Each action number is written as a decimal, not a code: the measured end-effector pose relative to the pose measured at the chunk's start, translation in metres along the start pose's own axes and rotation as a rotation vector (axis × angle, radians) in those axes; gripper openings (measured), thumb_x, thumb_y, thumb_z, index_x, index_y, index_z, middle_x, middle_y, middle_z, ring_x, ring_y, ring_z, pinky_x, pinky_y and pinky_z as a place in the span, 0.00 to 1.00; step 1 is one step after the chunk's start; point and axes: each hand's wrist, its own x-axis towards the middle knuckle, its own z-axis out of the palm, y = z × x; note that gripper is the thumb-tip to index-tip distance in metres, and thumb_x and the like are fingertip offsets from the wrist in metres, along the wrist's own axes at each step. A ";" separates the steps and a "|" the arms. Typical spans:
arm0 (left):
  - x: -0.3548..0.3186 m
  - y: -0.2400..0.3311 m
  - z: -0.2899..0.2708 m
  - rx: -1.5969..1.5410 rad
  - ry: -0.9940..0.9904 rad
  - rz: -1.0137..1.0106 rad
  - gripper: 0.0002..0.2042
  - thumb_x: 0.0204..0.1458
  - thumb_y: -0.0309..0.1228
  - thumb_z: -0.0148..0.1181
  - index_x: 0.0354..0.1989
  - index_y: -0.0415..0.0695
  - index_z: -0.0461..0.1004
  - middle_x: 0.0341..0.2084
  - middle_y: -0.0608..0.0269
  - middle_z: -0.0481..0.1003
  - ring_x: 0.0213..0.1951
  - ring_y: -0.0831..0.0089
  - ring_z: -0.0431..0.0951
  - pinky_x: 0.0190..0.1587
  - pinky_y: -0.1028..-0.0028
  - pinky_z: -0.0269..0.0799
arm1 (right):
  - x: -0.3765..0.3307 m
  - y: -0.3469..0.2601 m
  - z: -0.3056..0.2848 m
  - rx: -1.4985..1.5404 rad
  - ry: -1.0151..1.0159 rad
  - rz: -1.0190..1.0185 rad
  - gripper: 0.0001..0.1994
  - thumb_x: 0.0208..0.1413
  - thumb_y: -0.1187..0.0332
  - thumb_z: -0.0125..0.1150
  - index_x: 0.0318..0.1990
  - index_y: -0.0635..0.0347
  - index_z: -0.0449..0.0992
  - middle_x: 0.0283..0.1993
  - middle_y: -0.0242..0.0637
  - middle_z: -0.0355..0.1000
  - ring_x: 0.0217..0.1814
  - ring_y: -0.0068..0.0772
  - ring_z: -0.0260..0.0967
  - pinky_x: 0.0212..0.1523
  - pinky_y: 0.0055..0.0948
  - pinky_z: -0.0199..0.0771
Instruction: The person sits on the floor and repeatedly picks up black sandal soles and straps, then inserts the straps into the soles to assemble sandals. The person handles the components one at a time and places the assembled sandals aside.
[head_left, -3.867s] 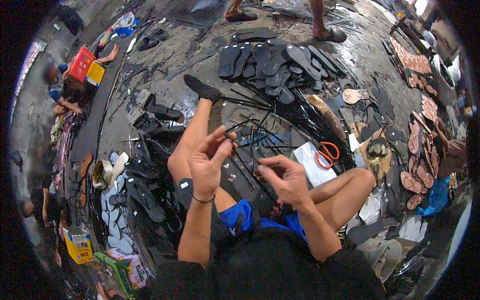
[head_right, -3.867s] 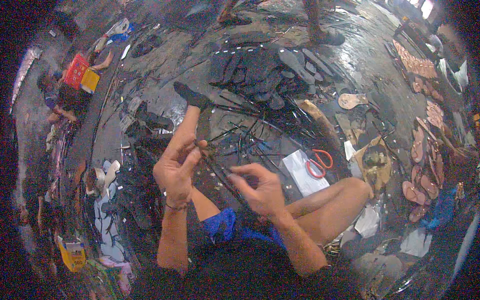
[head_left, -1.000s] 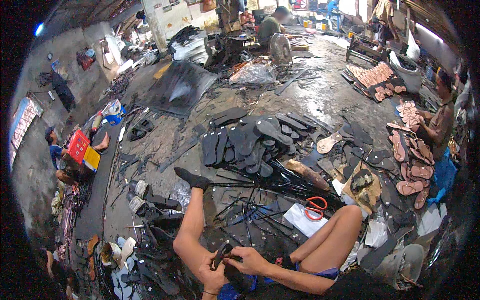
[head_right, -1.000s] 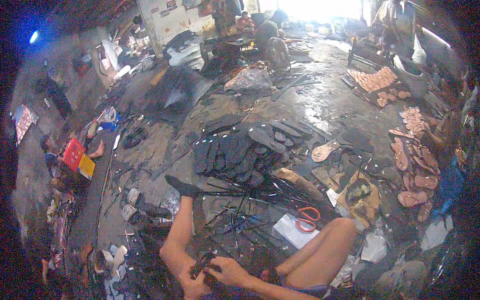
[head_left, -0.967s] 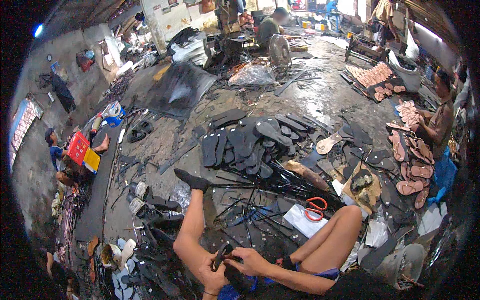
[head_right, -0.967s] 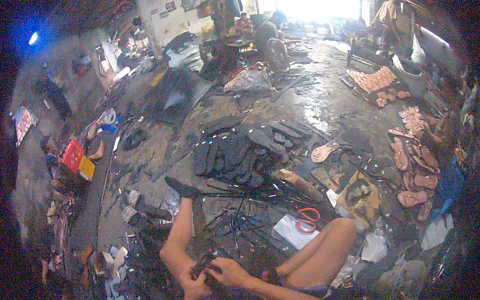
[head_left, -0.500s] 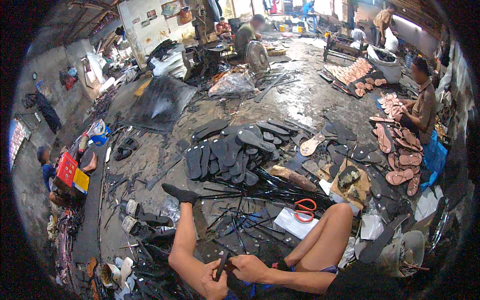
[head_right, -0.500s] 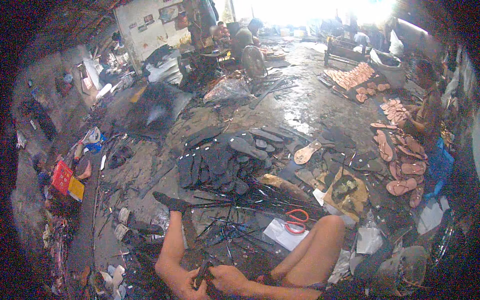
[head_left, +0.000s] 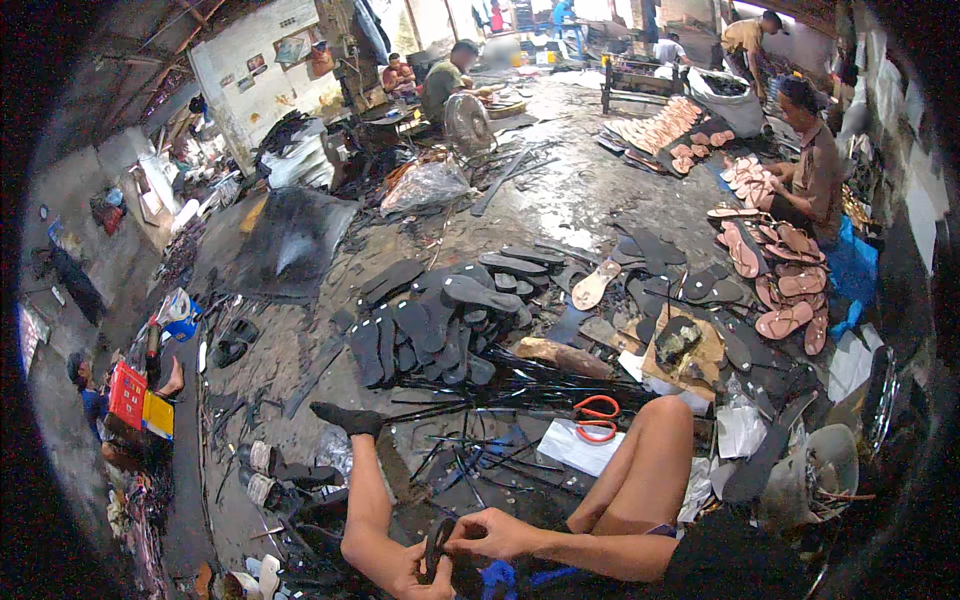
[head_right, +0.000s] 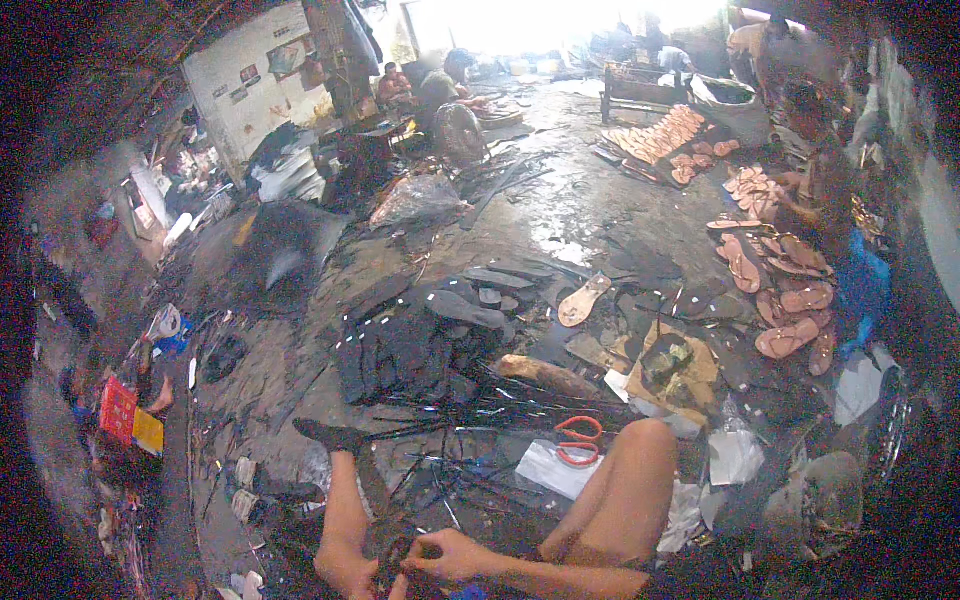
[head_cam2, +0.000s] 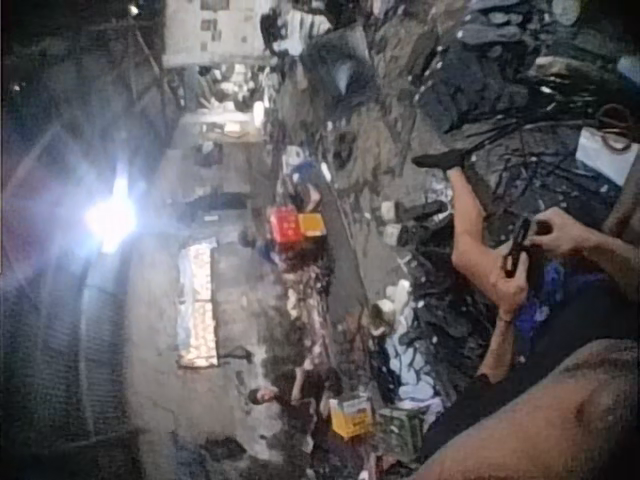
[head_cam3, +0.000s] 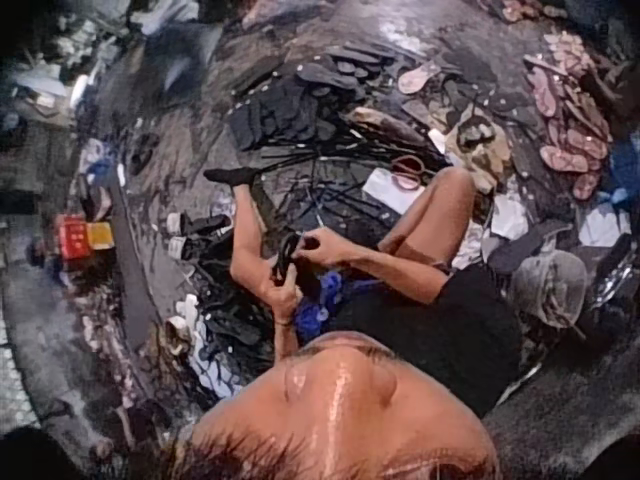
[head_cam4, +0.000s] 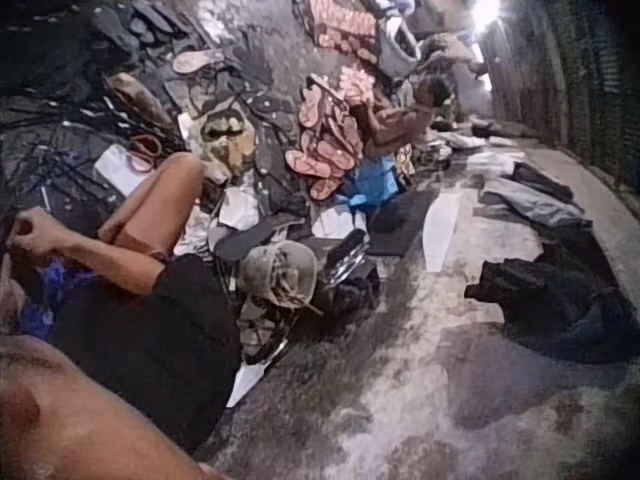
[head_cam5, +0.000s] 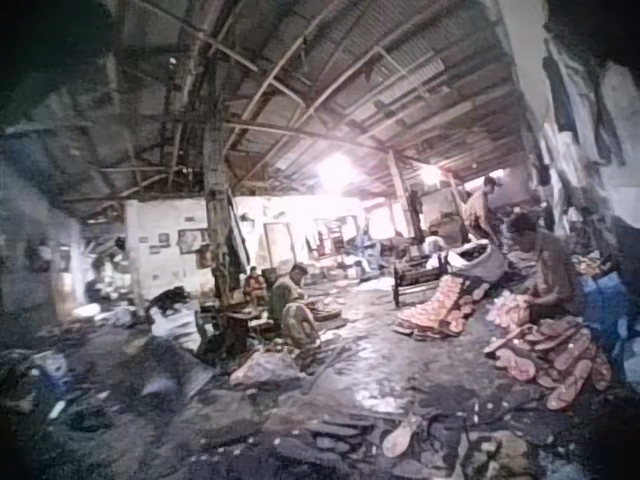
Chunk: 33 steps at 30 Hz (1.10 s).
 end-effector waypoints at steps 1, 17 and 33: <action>-0.003 -0.015 0.000 0.049 0.016 0.011 0.07 0.54 0.25 0.65 0.40 0.37 0.79 0.25 0.66 0.76 0.26 0.75 0.73 0.31 0.73 0.70 | -0.003 -0.006 0.002 -0.083 0.036 -0.014 0.13 0.60 0.61 0.66 0.41 0.63 0.80 0.33 0.39 0.79 0.35 0.22 0.75 0.39 0.29 0.75; 0.002 0.006 0.010 -0.045 -0.027 0.127 0.18 0.53 0.18 0.61 0.53 0.36 0.74 0.45 0.56 0.78 0.47 0.66 0.79 0.50 0.72 0.75 | -0.016 -0.002 0.013 -0.491 0.076 -0.028 0.13 0.63 0.64 0.61 0.48 0.62 0.77 0.39 0.50 0.80 0.42 0.45 0.81 0.42 0.36 0.78; 0.012 0.020 0.040 -0.141 0.079 0.045 0.17 0.48 0.20 0.65 0.49 0.42 0.81 0.62 0.46 0.66 0.57 0.58 0.75 0.56 0.67 0.73 | -0.015 -0.014 -0.032 -0.603 -0.036 0.084 0.18 0.56 0.62 0.64 0.49 0.65 0.75 0.44 0.58 0.77 0.46 0.61 0.75 0.47 0.46 0.76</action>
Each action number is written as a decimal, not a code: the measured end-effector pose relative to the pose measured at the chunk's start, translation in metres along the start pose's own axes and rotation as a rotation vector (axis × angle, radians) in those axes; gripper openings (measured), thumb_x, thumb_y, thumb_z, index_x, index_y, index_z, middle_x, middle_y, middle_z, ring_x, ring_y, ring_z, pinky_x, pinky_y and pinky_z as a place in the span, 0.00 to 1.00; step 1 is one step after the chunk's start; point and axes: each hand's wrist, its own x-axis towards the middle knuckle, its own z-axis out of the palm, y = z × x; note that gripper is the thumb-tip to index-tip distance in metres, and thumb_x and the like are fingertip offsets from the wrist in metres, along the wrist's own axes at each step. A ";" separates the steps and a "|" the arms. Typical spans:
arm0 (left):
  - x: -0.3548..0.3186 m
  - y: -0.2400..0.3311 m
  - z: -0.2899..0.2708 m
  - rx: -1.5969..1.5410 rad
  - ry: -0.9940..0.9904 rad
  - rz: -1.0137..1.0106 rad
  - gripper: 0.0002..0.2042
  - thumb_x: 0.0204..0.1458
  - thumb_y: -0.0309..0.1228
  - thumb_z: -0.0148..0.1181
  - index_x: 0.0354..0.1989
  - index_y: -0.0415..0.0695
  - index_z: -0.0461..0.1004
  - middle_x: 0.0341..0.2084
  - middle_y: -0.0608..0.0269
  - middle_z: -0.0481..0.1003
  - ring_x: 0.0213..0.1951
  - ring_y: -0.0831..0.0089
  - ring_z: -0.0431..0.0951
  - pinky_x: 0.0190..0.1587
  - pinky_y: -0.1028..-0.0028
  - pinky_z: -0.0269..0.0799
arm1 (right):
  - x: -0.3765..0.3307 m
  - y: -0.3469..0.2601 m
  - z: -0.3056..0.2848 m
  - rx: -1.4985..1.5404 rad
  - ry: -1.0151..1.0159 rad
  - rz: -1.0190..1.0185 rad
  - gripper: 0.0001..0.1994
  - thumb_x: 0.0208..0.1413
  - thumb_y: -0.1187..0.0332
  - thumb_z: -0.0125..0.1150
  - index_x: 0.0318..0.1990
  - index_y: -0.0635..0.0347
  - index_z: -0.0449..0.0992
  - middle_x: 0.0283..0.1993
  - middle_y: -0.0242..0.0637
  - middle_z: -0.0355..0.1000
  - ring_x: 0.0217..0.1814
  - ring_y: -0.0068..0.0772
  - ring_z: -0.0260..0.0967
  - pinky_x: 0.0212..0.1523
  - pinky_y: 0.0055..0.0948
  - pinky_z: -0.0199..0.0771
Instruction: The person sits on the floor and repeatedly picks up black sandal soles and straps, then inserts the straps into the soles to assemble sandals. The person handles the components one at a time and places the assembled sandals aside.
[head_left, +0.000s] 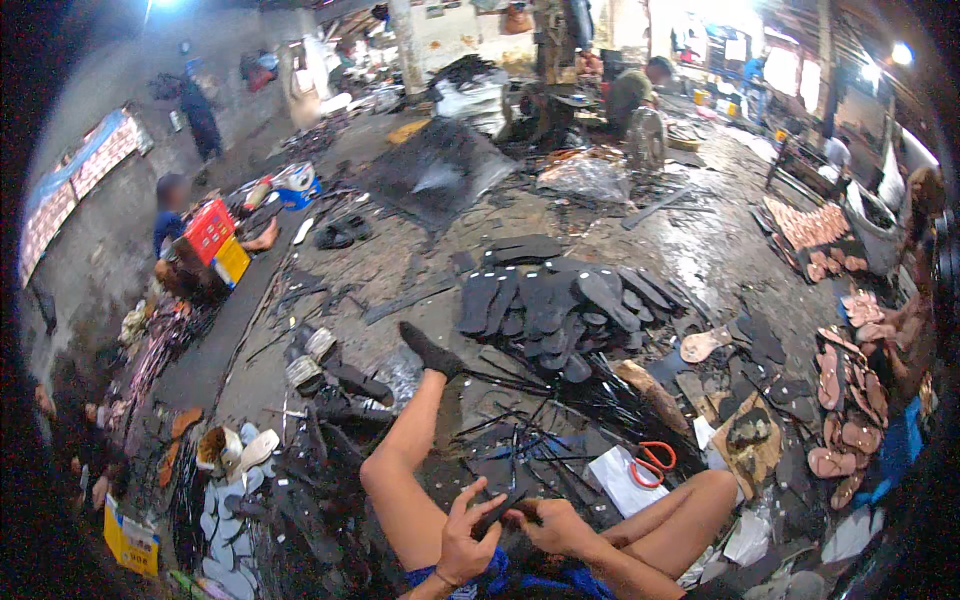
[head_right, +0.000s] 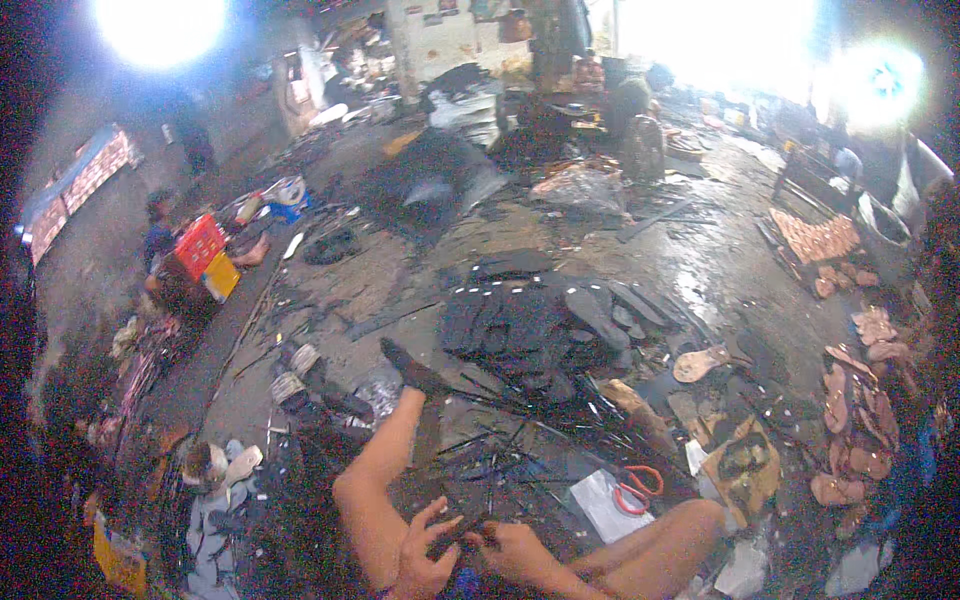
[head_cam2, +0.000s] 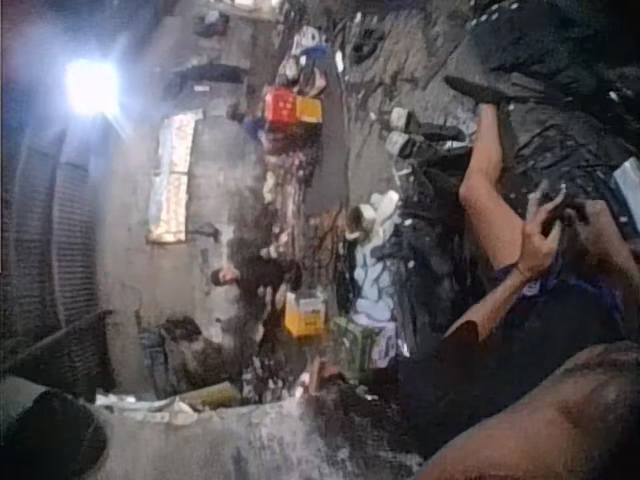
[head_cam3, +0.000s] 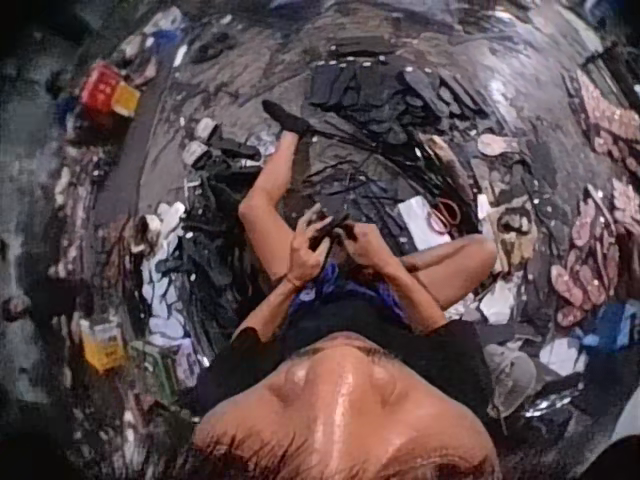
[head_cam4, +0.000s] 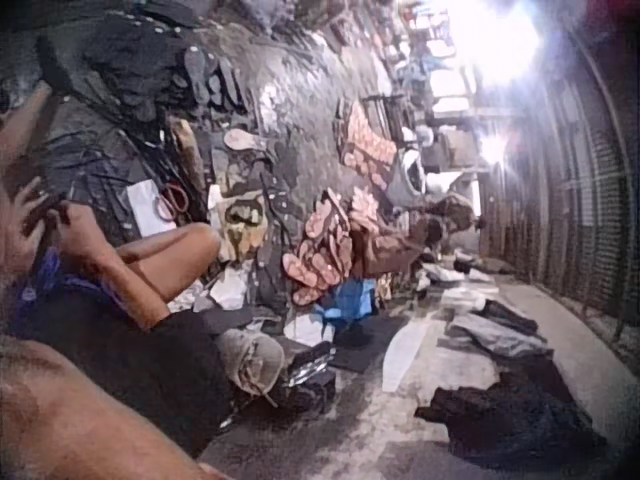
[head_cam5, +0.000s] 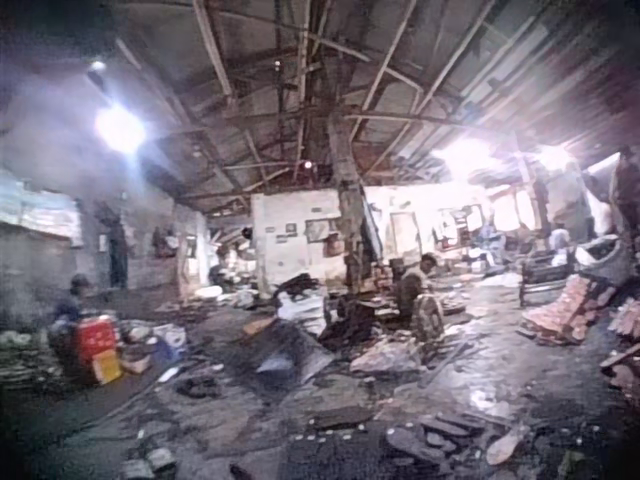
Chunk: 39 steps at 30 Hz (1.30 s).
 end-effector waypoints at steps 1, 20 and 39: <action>0.003 -0.012 0.002 0.150 0.053 0.133 0.20 0.49 0.22 0.64 0.54 0.42 0.77 0.62 0.45 0.65 0.56 0.51 0.75 0.55 0.62 0.74 | 0.001 0.003 0.007 0.011 0.227 -0.056 0.16 0.57 0.60 0.65 0.46 0.63 0.77 0.43 0.56 0.77 0.44 0.57 0.76 0.45 0.44 0.76; 0.017 -0.019 -0.113 -0.111 -0.601 -0.643 0.22 0.57 0.36 0.66 0.57 0.40 0.72 0.44 0.58 0.80 0.45 0.73 0.77 0.52 0.70 0.72 | 0.002 0.058 -0.049 0.310 0.477 0.248 0.12 0.61 0.66 0.63 0.42 0.68 0.80 0.34 0.31 0.78 0.34 0.21 0.72 0.32 0.22 0.73; 0.017 -0.017 0.031 -0.146 0.170 -0.164 0.16 0.60 0.29 0.55 0.54 0.34 0.69 0.43 0.48 0.77 0.43 0.58 0.79 0.49 0.65 0.73 | 0.020 -0.040 0.002 -0.029 0.717 -0.131 0.09 0.52 0.69 0.71 0.38 0.58 0.77 0.32 0.41 0.79 0.31 0.36 0.79 0.33 0.33 0.77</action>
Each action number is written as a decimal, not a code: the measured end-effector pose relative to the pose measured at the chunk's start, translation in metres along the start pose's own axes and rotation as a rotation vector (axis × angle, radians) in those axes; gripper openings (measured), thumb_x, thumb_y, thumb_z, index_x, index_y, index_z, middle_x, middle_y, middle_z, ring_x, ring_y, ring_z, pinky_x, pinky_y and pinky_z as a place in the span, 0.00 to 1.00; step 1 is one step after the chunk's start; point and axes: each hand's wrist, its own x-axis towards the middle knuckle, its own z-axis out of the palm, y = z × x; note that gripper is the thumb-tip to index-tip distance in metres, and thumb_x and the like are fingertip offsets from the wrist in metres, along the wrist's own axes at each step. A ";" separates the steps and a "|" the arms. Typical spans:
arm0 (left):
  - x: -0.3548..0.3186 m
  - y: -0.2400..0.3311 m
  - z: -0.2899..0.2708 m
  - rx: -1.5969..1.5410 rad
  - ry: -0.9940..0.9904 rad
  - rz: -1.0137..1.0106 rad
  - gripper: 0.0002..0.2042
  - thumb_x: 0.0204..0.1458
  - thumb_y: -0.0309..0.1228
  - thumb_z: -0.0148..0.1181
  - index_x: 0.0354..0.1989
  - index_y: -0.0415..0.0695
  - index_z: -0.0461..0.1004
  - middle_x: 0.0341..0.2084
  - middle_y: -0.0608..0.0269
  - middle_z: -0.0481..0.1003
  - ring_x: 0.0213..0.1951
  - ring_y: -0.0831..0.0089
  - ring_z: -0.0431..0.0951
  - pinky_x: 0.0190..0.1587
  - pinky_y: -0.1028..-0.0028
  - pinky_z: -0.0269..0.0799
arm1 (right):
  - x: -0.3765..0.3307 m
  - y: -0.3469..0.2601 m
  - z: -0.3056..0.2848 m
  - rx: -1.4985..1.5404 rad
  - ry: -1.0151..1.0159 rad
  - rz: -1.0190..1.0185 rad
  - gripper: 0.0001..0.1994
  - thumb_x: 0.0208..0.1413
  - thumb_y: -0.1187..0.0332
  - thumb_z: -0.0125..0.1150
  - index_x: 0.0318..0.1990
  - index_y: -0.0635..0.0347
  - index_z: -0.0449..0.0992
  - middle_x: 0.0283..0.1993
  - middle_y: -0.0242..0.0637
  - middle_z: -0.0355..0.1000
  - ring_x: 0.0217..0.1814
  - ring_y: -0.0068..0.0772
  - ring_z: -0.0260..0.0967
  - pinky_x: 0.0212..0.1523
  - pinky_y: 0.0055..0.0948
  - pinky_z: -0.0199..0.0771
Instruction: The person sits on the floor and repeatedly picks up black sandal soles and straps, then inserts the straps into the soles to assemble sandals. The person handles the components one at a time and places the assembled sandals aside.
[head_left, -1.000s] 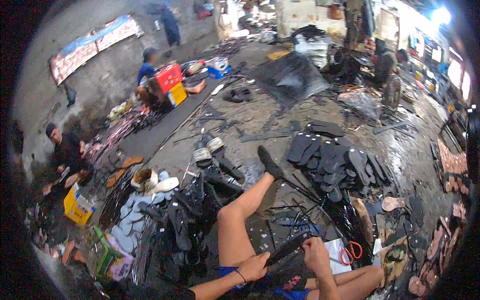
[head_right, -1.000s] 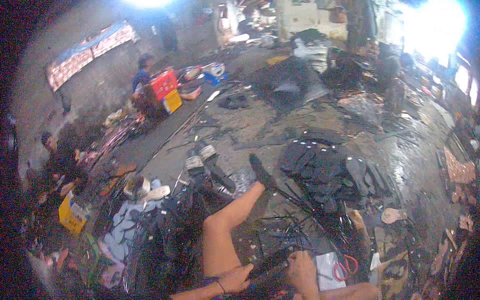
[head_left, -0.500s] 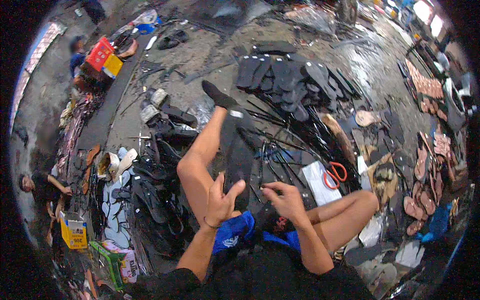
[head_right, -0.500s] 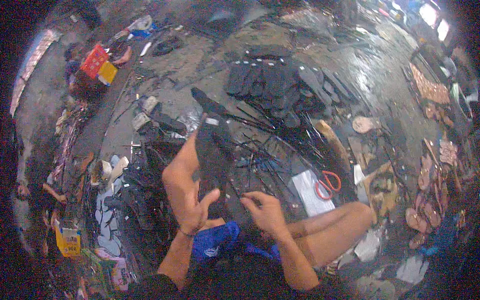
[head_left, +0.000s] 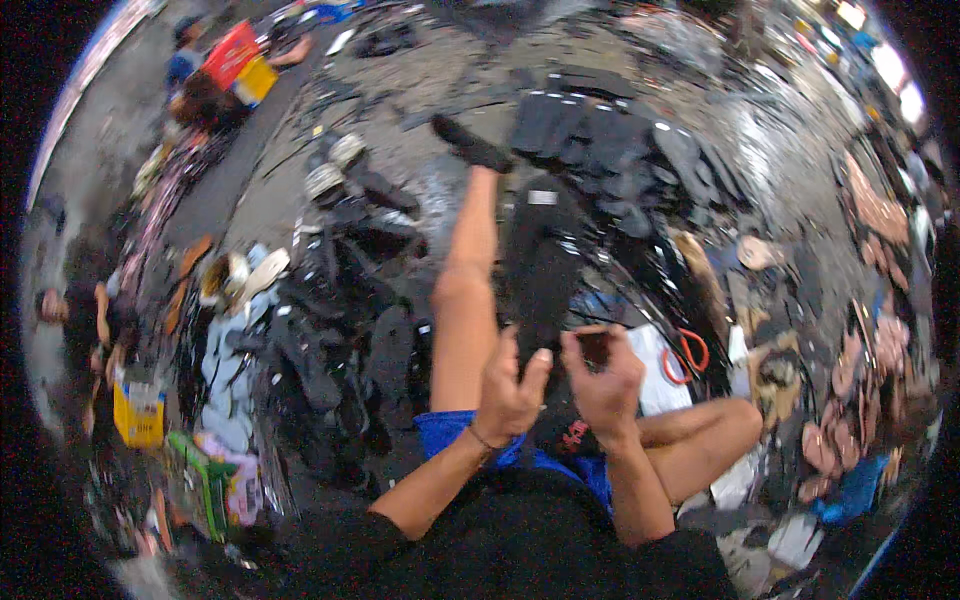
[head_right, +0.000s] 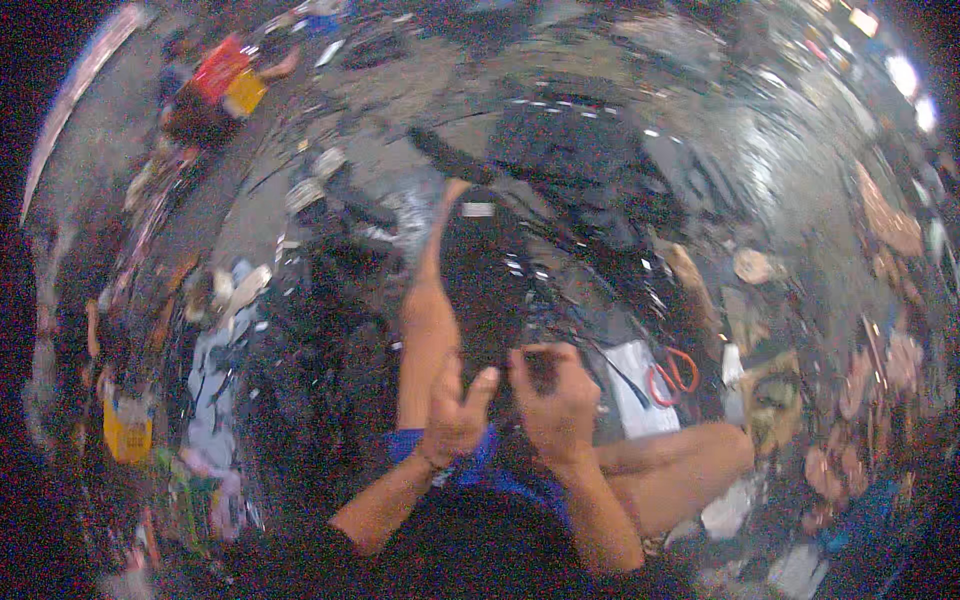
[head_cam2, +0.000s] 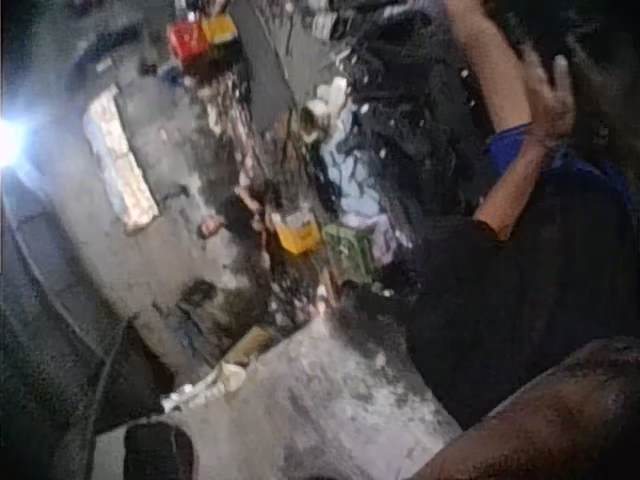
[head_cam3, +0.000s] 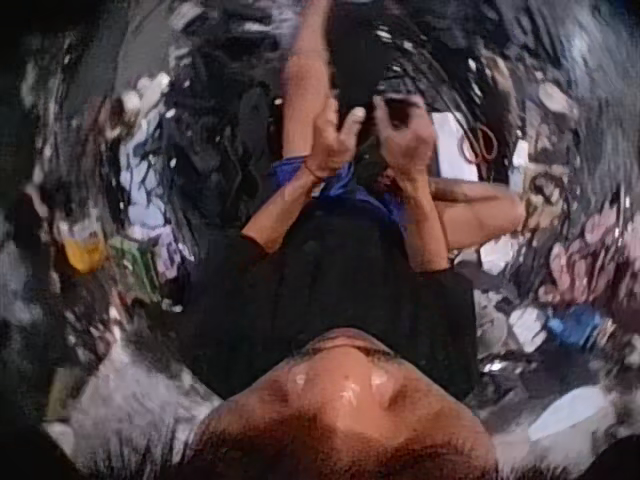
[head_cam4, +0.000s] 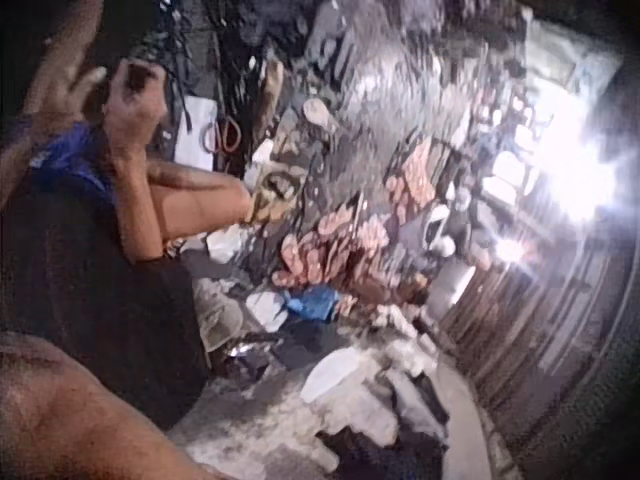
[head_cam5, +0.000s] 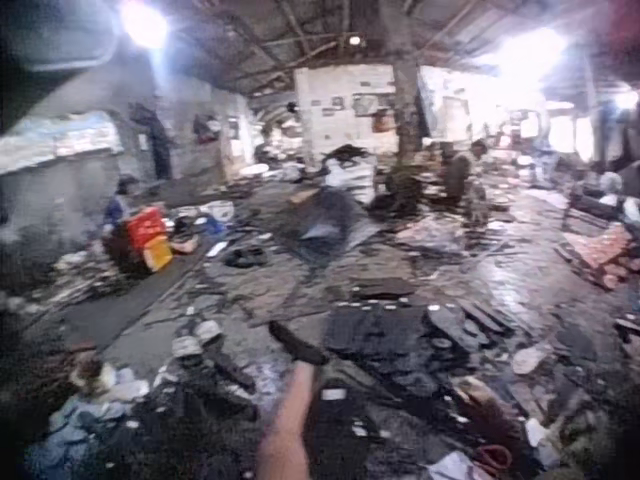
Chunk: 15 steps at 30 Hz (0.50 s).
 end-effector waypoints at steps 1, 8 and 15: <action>-0.002 0.003 0.001 0.117 -0.006 0.008 0.16 0.60 0.29 0.55 0.54 0.35 0.69 0.43 0.46 0.77 0.43 0.55 0.79 0.49 0.64 0.73 | -0.005 0.002 0.000 -0.032 0.045 -0.017 0.08 0.52 0.69 0.71 0.38 0.58 0.78 0.32 0.41 0.79 0.31 0.36 0.79 0.33 0.33 0.77; -0.005 0.002 0.009 -0.122 0.007 -0.047 0.17 0.61 0.32 0.55 0.55 0.35 0.69 0.44 0.48 0.77 0.47 0.58 0.77 0.54 0.64 0.70 | -0.013 0.015 0.002 -0.041 -0.011 0.063 0.07 0.54 0.70 0.70 0.35 0.61 0.78 0.33 0.42 0.79 0.34 0.37 0.78 0.37 0.34 0.76; -0.013 -0.014 0.007 -0.048 -0.008 -0.016 0.22 0.62 0.35 0.55 0.58 0.30 0.65 0.49 0.42 0.75 0.52 0.53 0.76 0.56 0.63 0.69 | -0.014 0.024 -0.007 -0.085 -0.198 -0.022 0.05 0.53 0.76 0.67 0.36 0.62 0.77 0.34 0.40 0.77 0.36 0.33 0.75 0.40 0.33 0.75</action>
